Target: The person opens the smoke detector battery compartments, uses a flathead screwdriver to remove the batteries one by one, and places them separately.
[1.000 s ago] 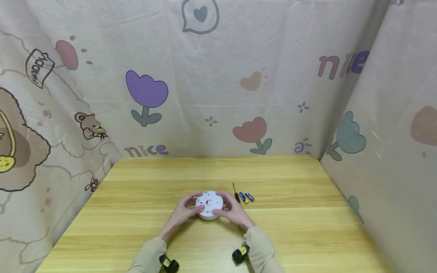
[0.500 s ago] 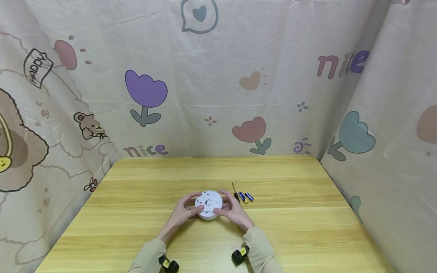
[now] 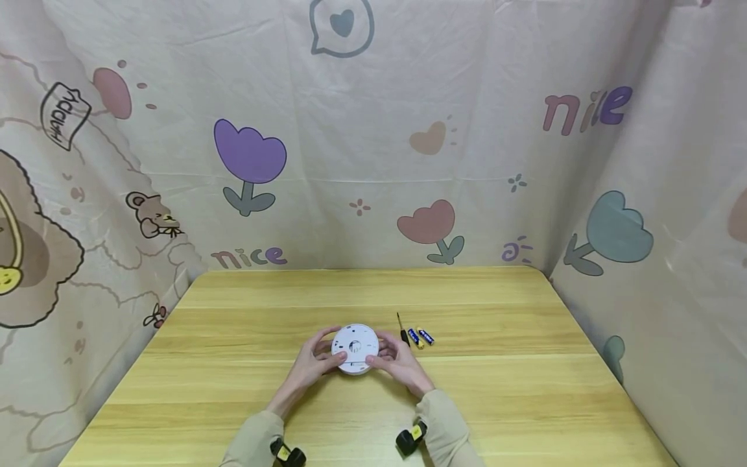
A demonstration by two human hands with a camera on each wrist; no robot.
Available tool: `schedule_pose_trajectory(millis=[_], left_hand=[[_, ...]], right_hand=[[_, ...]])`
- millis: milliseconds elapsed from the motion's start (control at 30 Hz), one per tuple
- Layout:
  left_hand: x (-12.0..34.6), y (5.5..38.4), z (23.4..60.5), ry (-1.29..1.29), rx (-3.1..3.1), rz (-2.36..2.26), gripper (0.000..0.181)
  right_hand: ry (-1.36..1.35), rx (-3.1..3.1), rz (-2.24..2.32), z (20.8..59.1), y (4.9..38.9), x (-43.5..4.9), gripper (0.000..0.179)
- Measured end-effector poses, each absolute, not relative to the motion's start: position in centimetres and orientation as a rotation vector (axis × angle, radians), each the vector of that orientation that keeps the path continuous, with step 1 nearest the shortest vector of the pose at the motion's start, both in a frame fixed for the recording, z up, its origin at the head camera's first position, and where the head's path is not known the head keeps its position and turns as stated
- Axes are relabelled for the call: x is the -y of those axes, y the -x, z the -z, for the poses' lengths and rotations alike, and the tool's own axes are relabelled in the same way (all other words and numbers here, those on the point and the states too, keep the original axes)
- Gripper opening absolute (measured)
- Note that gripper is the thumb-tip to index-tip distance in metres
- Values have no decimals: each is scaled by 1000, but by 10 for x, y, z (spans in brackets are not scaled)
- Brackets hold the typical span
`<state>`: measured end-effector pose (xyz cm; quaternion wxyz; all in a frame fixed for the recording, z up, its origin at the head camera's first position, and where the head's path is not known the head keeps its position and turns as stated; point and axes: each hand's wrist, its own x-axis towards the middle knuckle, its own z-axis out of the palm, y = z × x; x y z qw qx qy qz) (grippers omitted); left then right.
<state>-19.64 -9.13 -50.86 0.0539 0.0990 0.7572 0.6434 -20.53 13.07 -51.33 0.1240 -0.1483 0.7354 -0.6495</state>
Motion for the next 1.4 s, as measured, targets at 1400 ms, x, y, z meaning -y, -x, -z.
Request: schedule_pose_trajectory(millis=[1400], left_hand=[[89,183,478,-215,-2475,-2016,40]], right_hand=[[487,-2020,2129,529,207,-131,46]])
